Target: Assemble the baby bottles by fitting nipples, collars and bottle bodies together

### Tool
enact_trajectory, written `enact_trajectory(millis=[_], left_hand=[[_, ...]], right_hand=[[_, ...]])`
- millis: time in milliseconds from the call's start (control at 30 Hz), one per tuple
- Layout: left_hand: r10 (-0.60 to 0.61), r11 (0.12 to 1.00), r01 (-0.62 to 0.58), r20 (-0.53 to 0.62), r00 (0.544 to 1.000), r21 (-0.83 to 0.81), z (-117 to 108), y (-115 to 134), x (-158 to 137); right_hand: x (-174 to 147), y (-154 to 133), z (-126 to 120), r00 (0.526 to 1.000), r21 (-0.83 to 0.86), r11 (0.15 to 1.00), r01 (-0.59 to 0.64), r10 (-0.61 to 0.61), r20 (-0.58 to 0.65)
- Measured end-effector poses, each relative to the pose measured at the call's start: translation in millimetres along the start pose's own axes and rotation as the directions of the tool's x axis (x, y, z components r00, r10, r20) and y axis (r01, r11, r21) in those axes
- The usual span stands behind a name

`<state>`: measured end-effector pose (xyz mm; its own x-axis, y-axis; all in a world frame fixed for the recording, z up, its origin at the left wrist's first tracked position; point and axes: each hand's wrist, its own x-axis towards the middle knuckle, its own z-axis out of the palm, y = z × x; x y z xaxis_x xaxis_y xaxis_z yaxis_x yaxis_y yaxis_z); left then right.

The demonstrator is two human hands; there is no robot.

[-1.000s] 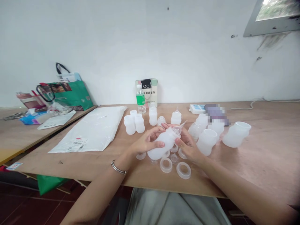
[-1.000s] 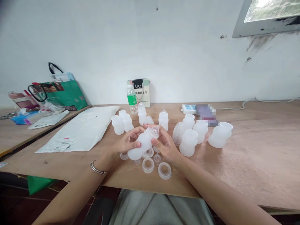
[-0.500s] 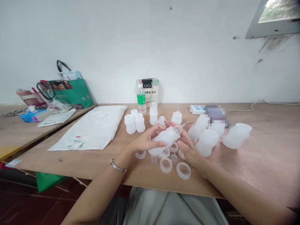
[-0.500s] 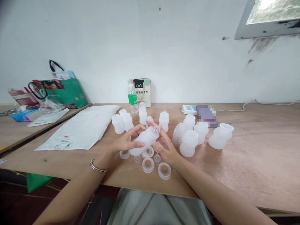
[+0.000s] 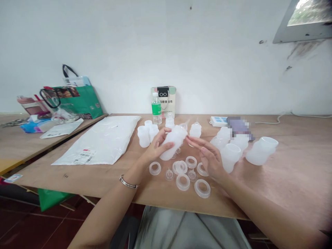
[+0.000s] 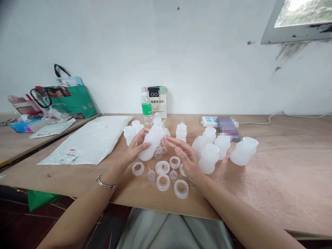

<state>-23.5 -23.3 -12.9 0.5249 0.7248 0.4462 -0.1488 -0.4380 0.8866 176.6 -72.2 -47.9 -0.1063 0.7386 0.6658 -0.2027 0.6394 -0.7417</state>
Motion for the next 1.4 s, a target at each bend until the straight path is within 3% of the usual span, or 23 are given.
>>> enact_trajectory(millis=[100, 200, 300, 367, 467, 567, 633, 700, 800, 900, 967, 1133, 1267, 1400], left_hand=[[0.013, 0.998, -0.017, -0.068, 0.998, -0.065, -4.7, -2.9, 1.8], [-0.087, 0.992, 0.097, 0.112, 0.990, -0.086, -3.0, -0.6, -0.3], [-0.194, 0.980, 0.200, 0.318, 0.928, 0.016, 4.2, 5.0, -3.7], [-0.210, 0.978, 0.197, 0.358, 0.910, 0.074, 8.6, 7.6, -4.5], [-0.156, 0.987, 0.136, 0.277, 0.948, 0.091, 10.4, 6.7, -3.0], [-0.095, 0.991, 0.085, 0.101, 0.990, 0.100, 6.9, 2.3, -0.2], [-0.056, 0.994, 0.058, -0.024, 0.998, 0.093, 3.5, 0.2, 1.3], [-0.060, 0.997, 0.064, -0.076, 0.995, 0.051, 0.7, 0.0, 1.8], [-0.136, 0.991, 0.137, 0.076, 0.988, -0.009, -0.3, 2.7, 0.5], [-0.160, 0.987, 0.156, 0.254, 0.954, 0.036, 3.1, 5.8, -1.5], [-0.143, 0.987, 0.117, 0.270, 0.952, 0.110, 6.5, 6.2, -2.4], [0.010, 0.953, -0.062, 0.176, 0.984, 0.295, 13.2, 3.9, -3.6], [-0.040, 0.980, -0.007, 0.227, 0.973, 0.199, 16.4, 5.5, -5.6], [-0.057, 0.998, 0.061, 0.341, 0.938, -0.001, 14.1, 7.9, -5.5]], right_hand=[[1.4, 0.8, 0.0, 0.998, -0.053, 0.998, 0.023, -0.026, -0.060], [1.6, 1.3, 2.1, 0.994, -0.046, 0.999, -0.011, 0.006, -0.106], [0.2, 0.0, 4.4, 0.996, 0.021, 0.996, -0.083, 0.083, 0.012], [-1.1, -1.1, 5.3, 0.989, 0.033, 0.993, -0.112, 0.108, 0.101], [-1.7, -0.8, 4.4, 0.987, 0.078, 0.991, -0.112, 0.102, 0.121], [-0.5, 2.2, 1.1, 0.995, 0.116, 0.990, -0.077, 0.068, 0.077], [0.7, 4.0, -0.5, 0.998, 0.075, 0.995, -0.061, 0.058, 0.041], [1.8, 4.5, -0.4, 0.998, 0.024, 0.998, -0.060, 0.061, -0.006], [2.9, 1.9, 3.2, 0.995, -0.013, 0.997, -0.080, 0.079, -0.058], [3.5, -2.6, 7.1, 0.989, -0.014, 0.989, -0.147, 0.147, 0.005], [3.8, -4.1, 8.0, 0.984, -0.034, 0.985, -0.169, 0.171, 0.046], [3.1, -2.0, 6.7, 0.995, -0.044, 0.994, -0.095, 0.094, -0.021], [0.7, -6.9, 6.6, 0.996, -0.081, 0.995, -0.059, 0.064, 0.062], [-0.8, -17.7, 9.3, 0.991, -0.123, 0.991, -0.059, 0.073, 0.116]])
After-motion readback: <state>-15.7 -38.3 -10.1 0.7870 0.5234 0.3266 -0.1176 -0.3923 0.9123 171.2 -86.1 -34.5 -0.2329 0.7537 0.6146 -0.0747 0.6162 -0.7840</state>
